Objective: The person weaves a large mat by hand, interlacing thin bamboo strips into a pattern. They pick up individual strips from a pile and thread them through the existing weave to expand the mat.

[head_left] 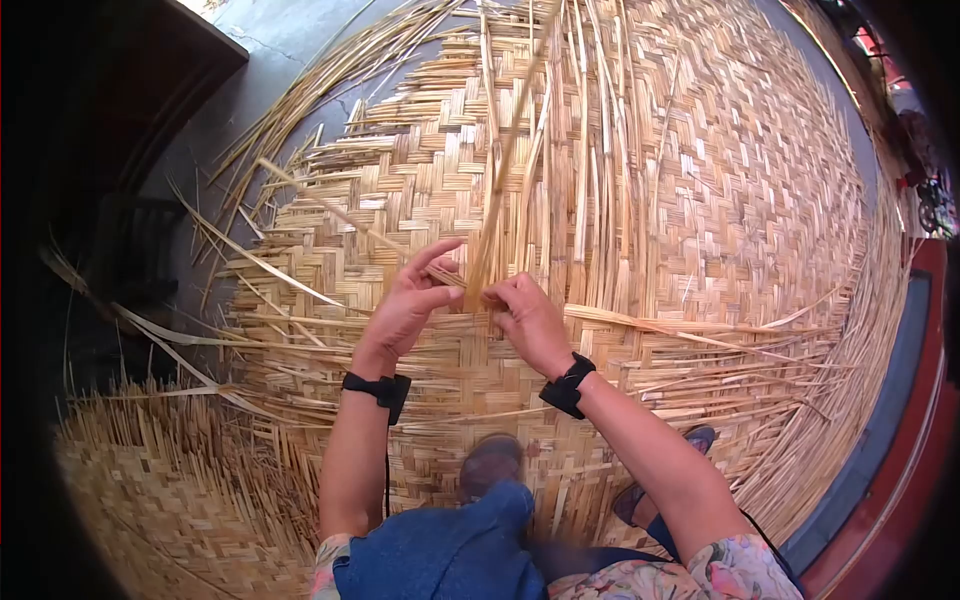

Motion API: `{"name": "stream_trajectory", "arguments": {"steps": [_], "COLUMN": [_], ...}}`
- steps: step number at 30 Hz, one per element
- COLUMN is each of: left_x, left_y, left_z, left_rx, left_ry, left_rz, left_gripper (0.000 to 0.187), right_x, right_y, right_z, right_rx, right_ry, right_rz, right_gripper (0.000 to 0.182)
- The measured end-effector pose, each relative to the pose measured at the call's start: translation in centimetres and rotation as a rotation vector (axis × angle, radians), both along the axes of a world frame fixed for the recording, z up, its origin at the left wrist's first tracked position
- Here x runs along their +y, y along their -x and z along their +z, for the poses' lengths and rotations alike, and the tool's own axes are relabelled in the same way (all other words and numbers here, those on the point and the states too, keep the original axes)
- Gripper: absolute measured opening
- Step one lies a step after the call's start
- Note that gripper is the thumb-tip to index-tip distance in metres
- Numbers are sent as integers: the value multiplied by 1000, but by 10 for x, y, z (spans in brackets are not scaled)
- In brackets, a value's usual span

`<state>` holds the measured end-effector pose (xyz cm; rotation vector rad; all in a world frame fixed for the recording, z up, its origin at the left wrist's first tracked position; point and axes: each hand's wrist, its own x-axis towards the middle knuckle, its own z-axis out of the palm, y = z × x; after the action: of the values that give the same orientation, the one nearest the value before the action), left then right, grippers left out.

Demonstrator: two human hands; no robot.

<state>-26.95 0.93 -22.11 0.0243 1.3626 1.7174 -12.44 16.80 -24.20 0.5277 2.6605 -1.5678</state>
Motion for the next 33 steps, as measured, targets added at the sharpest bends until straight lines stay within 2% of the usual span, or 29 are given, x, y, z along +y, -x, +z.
{"name": "stream_trajectory", "arguments": {"steps": [2,5,6,8,9,10,12,15,18,21,23,24,26,27,30,33], "left_x": [-17,-26,-27,-34,-39,-47,-62,-64,-29,20,46,49,57,57,54,66], "left_y": [-8,-44,-53,-52,-51,-47,-32,-31,-16,5,12,14,16,18,20,5], "left_z": [-6,0,6,0,-3,1,15,24,18,-7,-22,-28,-8,-6,0,-15], "left_rx": [145,416,886,694,594,531,415,812,936,729,648,509,224,189,72,272], "left_ry": [138,536,645,565,521,516,504,887,704,617,559,476,317,284,234,357], "left_rz": [227,254,112,178,215,418,781,674,106,-200,-323,-332,-351,-368,-391,-342], "left_gripper": [22,15,9,14,17,23,38,54,49,43,38,35,30,30,32,32], "right_x": [0,-5,-2,18,28,63,102,131,144,151,154,156,160,161,163,162], "right_y": [0,2,1,-8,-14,-36,-68,-107,-107,-95,-93,-93,-94,-95,-92,-85], "right_z": [0,2,3,12,31,40,44,47,57,70,71,69,63,58,48,41], "right_rx": [-18,-23,-17,-9,29,52,-11,-101,-278,-368,-355,-350,-382,-397,-338,-255], "right_ry": [-41,-150,-4,281,331,-45,-353,-476,-364,-347,-198,-119,-16,40,-119,-303], "right_rz": [-1,1,17,49,-14,-98,-121,22,163,247,178,145,95,68,108,195], "right_gripper": [46,50,51,51,41,33,23,26,26,24,23,23,22,22,19,16]}}
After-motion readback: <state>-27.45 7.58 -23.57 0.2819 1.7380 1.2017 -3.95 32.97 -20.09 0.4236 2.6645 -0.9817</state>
